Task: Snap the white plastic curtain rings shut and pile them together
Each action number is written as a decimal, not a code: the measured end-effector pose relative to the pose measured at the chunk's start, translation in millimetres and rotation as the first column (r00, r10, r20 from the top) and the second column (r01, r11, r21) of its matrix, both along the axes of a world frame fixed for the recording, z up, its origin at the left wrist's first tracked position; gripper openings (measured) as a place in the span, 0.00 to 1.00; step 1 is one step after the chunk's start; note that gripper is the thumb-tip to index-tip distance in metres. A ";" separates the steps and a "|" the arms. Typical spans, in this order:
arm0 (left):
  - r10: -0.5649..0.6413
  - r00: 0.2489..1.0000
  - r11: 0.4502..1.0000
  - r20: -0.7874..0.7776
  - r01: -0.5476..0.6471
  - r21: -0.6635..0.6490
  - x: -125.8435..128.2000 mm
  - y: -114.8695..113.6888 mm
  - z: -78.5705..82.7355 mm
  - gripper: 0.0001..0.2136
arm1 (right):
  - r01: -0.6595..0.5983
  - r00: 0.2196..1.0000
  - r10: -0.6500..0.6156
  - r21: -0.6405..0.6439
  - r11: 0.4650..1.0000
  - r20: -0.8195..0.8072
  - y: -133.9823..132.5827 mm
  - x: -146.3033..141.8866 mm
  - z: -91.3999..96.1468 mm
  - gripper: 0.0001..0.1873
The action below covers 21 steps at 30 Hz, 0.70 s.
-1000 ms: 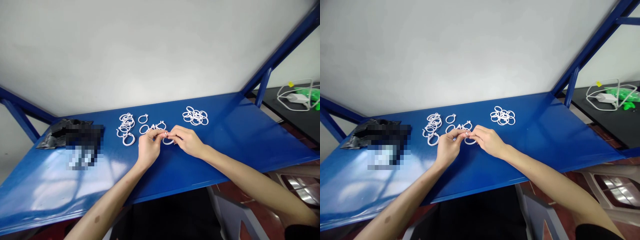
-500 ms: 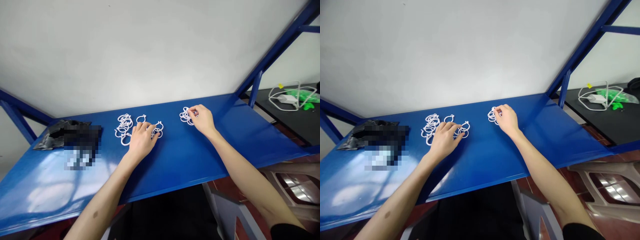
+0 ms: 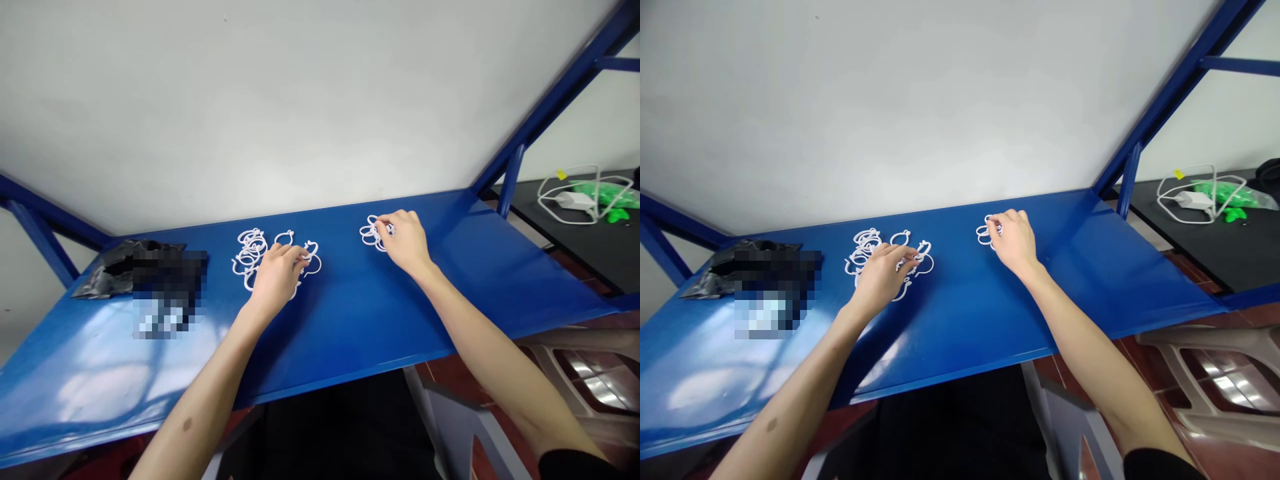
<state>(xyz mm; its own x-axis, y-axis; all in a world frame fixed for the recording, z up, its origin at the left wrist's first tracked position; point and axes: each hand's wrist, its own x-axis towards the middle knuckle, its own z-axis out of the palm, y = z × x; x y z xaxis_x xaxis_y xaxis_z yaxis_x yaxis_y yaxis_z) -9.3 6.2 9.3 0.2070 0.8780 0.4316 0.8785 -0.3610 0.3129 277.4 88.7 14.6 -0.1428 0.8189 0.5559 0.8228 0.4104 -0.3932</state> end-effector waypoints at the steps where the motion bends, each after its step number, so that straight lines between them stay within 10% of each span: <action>1: -0.007 1.000 1.000 0.024 0.007 0.004 0.3 -0.8 2.4 0.05 | -0.057 0.998 0.057 0.004 0.998 -0.004 -4.6 -6.1 -0.5 0.13; 9: 0.030 0.945 0.998 0.326 -0.013 -0.055 12.1 -11.1 23.4 0.09 | -0.538 0.841 0.528 -0.270 0.798 -0.116 -43.9 -47.1 -8.1 0.16; 21: 0.124 0.734 0.971 0.668 0.049 -0.234 15.6 -12.9 26.4 0.15 | -0.573 0.816 0.554 -0.339 0.746 -0.161 -49.8 -55.3 -13.0 0.16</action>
